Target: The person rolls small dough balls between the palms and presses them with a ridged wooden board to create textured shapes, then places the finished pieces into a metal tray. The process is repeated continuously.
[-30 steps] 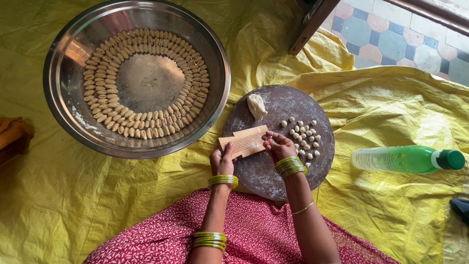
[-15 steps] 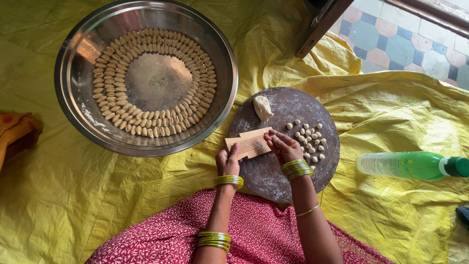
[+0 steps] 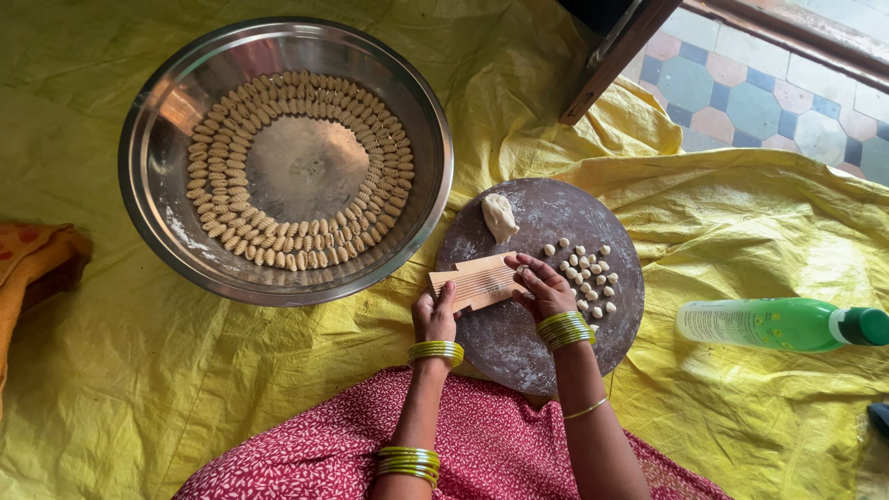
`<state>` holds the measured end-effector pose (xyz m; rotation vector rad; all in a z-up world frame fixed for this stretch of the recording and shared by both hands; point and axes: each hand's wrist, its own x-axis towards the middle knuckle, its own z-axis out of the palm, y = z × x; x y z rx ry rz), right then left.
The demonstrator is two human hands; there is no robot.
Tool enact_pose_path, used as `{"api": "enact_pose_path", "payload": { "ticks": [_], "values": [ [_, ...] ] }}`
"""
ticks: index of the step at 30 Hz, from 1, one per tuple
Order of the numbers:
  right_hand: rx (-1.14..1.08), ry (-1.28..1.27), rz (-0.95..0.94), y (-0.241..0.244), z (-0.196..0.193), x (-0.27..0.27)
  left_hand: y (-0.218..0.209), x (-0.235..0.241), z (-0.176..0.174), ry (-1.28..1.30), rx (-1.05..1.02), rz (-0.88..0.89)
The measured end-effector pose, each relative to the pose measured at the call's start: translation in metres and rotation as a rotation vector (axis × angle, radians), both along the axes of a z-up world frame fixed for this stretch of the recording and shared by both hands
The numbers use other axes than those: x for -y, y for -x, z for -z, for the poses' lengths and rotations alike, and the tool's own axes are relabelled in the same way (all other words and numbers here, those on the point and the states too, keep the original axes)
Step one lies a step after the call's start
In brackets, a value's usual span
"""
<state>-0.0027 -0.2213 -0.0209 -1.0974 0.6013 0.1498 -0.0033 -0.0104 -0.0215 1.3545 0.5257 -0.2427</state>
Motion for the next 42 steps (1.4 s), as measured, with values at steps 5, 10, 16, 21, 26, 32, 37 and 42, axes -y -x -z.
{"api": "enact_pose_path", "payload": {
  "ticks": [5, 10, 16, 21, 26, 32, 37, 42],
  "values": [
    [0.061, -0.092, 0.034, -0.003, 0.012, 0.006, -0.002, 0.000, 0.001, -0.042, -0.038, 0.008],
    [0.031, 0.004, 0.096, -0.002, 0.032, 0.012, -0.002, 0.001, 0.003, -0.046, -0.049, 0.001],
    [0.064, 0.014, 0.132, -0.001, 0.029, 0.013, -0.001, 0.001, 0.006, -0.023, -0.011, -0.003],
    [0.040, 0.199, 0.126, -0.002, 0.025, 0.010, -0.002, 0.001, 0.009, -0.035, -0.049, -0.011],
    [0.064, 0.388, 0.089, 0.000, 0.027, 0.008, -0.002, 0.002, 0.010, -0.041, -0.044, -0.011],
    [0.103, 0.296, 0.094, -0.001, 0.029, 0.012, -0.002, 0.002, 0.010, -0.039, -0.030, -0.005],
    [0.065, 0.254, 0.105, -0.002, 0.025, 0.013, -0.003, 0.002, 0.013, -0.032, -0.026, -0.012],
    [0.070, 0.400, 0.048, 0.000, 0.019, 0.010, -0.003, 0.002, 0.018, -0.023, -0.020, -0.016]
  ]
}}
